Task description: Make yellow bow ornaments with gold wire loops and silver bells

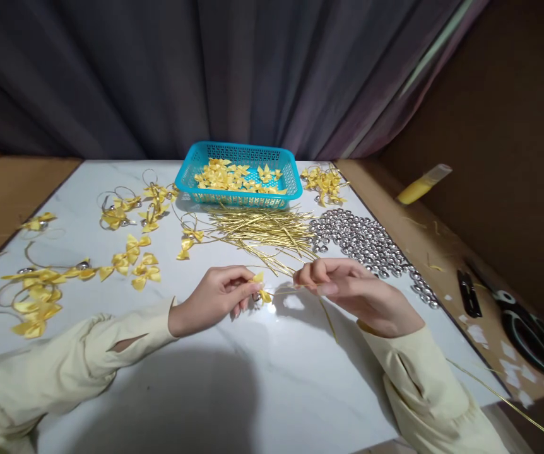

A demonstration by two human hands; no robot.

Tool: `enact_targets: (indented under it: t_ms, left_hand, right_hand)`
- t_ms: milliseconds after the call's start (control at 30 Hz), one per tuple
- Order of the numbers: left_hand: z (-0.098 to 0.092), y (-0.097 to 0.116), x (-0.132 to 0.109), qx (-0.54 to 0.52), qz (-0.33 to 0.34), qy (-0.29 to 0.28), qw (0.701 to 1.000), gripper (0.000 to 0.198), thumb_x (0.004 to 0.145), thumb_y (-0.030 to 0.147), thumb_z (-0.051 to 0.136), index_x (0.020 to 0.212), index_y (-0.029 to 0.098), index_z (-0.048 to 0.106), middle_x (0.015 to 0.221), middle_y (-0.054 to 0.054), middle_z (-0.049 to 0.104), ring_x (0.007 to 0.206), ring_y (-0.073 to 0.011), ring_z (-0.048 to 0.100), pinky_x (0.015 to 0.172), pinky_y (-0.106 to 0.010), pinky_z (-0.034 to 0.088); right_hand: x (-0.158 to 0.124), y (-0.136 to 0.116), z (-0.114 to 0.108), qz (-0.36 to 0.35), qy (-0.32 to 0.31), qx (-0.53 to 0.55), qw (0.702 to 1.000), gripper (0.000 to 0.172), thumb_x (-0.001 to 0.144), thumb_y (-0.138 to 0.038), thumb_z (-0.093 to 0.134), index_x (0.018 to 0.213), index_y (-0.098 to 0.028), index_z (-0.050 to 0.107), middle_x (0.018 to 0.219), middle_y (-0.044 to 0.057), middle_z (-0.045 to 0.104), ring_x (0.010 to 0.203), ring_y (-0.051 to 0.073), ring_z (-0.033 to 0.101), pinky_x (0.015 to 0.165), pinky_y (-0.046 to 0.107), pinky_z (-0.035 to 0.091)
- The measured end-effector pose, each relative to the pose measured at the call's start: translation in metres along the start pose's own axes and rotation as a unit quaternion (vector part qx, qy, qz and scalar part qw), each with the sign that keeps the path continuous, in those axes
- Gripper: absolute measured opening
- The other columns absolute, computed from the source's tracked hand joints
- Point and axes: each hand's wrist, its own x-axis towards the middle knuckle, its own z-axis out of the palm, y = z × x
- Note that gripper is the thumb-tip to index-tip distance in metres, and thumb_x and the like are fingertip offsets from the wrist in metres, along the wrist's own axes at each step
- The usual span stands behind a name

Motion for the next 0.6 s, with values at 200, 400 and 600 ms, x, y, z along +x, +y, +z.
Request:
enact_targets:
  t_ms: [200,400,600]
  left_hand:
    - [-0.0003,0.0011,-0.0006,0.012,-0.001,0.009,1.000,0.023,0.082,0.030,0.055,0.065,0.013,0.055,0.049,0.004,0.050,0.041,-0.0063,0.046,0.040,-0.017,0.040]
    - [-0.0001,0.0006,-0.0013,0.006,0.001,0.007,1.000,0.023,0.082,0.030,0.055,0.066,0.013,0.055,0.049,0.004,0.050,0.041,-0.0063,0.046,0.040,-0.017,0.040]
    - [-0.0013,0.0024,-0.0008,0.002,0.016,0.010,1.000,0.022,0.084,0.032,0.053,0.072,0.014,0.054,0.056,0.001,0.058,0.046,-0.0082,0.051,0.046,-0.019,0.044]
  right_hand:
    - [-0.0002,0.0000,-0.0071,-0.010,0.003,0.058,0.998,0.010,0.076,-0.023,0.062,0.067,-0.017,0.062,0.043,-0.007,0.036,0.049,0.010,0.043,0.077,0.032,0.039]
    - [-0.0049,-0.0020,-0.0102,-0.007,0.020,0.067,0.998,0.016,0.078,-0.020,0.059,0.088,-0.015,0.070,0.039,-0.008,0.036,0.039,0.006,0.030,0.057,0.026,0.043]
    - [-0.0020,-0.0025,-0.0041,0.012,0.039,0.121,0.992,0.030,0.077,-0.016,0.057,0.106,-0.018,0.066,0.049,-0.004,0.047,0.040,0.006,0.036,0.045,0.020,0.042]
